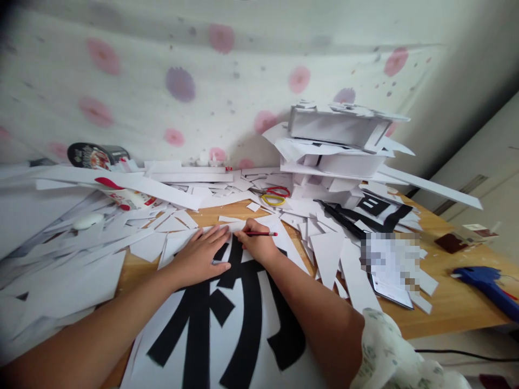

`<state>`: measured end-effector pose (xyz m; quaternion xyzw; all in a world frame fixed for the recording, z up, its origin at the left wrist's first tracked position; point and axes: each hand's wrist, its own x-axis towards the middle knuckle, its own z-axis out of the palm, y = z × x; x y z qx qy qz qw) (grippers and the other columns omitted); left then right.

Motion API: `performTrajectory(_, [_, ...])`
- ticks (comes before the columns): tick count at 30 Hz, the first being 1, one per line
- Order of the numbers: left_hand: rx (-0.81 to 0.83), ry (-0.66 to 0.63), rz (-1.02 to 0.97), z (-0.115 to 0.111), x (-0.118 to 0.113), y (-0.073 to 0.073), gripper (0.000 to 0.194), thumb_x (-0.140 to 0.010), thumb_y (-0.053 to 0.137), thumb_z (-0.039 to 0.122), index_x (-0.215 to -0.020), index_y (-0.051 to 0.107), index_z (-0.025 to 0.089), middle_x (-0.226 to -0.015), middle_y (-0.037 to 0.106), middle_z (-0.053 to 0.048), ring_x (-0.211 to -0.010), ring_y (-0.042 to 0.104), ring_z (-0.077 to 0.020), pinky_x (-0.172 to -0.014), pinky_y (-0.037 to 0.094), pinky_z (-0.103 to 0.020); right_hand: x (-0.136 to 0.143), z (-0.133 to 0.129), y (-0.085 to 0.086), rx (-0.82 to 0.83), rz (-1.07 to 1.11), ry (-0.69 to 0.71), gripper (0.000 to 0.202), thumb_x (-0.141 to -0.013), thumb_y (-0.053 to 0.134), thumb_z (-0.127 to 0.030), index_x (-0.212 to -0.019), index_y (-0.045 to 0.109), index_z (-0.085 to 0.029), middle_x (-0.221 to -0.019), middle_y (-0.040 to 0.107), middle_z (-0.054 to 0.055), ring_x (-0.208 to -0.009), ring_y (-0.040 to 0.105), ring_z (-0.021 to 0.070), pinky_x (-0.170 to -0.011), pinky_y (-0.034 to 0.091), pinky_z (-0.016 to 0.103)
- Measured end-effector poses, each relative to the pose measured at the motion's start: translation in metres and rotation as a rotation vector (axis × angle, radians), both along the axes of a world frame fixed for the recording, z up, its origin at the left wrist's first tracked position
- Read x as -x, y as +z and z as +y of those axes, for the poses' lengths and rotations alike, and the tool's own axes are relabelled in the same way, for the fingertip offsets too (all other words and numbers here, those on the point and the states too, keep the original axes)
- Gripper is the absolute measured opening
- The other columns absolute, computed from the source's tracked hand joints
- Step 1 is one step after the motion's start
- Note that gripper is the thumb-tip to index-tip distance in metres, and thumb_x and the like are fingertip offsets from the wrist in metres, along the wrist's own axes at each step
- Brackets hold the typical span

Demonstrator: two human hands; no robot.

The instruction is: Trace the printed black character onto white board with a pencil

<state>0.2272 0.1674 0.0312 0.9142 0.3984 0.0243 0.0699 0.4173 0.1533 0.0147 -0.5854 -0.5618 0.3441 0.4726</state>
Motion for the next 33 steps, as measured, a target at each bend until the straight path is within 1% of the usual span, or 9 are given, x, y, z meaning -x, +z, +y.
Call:
performTrajectory(5, [0.004, -0.003, 0.003, 0.0008, 0.0000, -0.0009, 0.073, -0.082, 0.051, 0.054, -0.145, 0.037, 0.021, -0.159, 0.025, -0.006, -0.148, 0.016, -0.0266, -0.118, 0.013, -0.055, 0.0010, 0.0020, -0.0014, 0.000, 0.010, -0.007, 0.020, -0.074, 0.066, -0.028, -0.065, 0.049, -0.021, -0.062, 0.064, -0.002, -0.044, 0.054, 0.0098, -0.043, 0.043, 0.021])
performTrajectory(10, [0.020, 0.006, 0.009, 0.0009, -0.0001, -0.0005, 0.073, -0.081, 0.052, 0.053, -0.145, 0.038, 0.021, -0.159, 0.025, -0.005, -0.148, 0.015, -0.0266, -0.118, 0.012, -0.055, 0.0020, 0.0016, 0.0011, -0.003, 0.039, -0.016, 0.020, -0.072, 0.066, -0.029, -0.064, 0.050, -0.021, -0.061, 0.065, -0.002, -0.043, 0.053, 0.0101, -0.043, 0.041, 0.022])
performTrajectory(16, [0.019, 0.013, -0.009, 0.0018, 0.0002, -0.0014, 0.072, -0.080, 0.054, 0.053, -0.144, 0.039, 0.024, -0.159, 0.025, -0.004, -0.148, 0.016, -0.0269, -0.118, 0.012, -0.054, -0.0035, 0.0021, 0.0035, -0.064, 0.137, -0.103, 0.026, -0.074, 0.064, -0.041, -0.065, 0.048, -0.022, -0.062, 0.067, 0.000, -0.047, 0.057, 0.0125, -0.048, 0.045, 0.025])
performTrajectory(20, [0.014, 0.019, -0.012, 0.0018, 0.0001, -0.0028, 0.073, -0.080, 0.053, 0.053, -0.145, 0.037, 0.023, -0.159, 0.025, -0.004, -0.147, 0.017, -0.0268, -0.118, 0.012, -0.054, -0.0047, 0.0042, 0.0019, -0.050, 0.122, -0.085, 0.025, -0.070, 0.066, -0.038, -0.062, 0.050, -0.022, -0.059, 0.066, 0.000, -0.047, 0.056, 0.0130, -0.048, 0.044, 0.025])
performTrajectory(24, [0.011, 0.021, -0.010, 0.0016, -0.0001, -0.0032, 0.073, -0.080, 0.053, 0.053, -0.145, 0.037, 0.023, -0.159, 0.025, -0.003, -0.147, 0.017, -0.0267, -0.118, 0.012, -0.054, -0.0034, 0.0053, 0.0031, -0.033, 0.095, -0.054, 0.022, -0.069, 0.068, -0.036, -0.062, 0.053, -0.021, -0.061, 0.068, 0.001, -0.049, 0.057, 0.0132, -0.049, 0.043, 0.025])
performTrajectory(33, [0.002, 0.025, -0.010, 0.0011, -0.0007, -0.0018, 0.072, -0.080, 0.053, 0.054, -0.144, 0.039, 0.024, -0.159, 0.026, -0.004, -0.147, 0.019, -0.0272, -0.118, 0.013, -0.054, -0.0022, 0.0066, 0.0023, -0.025, 0.040, -0.057, 0.019, -0.070, 0.068, -0.033, -0.062, 0.055, -0.021, -0.062, 0.068, 0.000, -0.053, 0.058, 0.0134, -0.052, 0.043, 0.025])
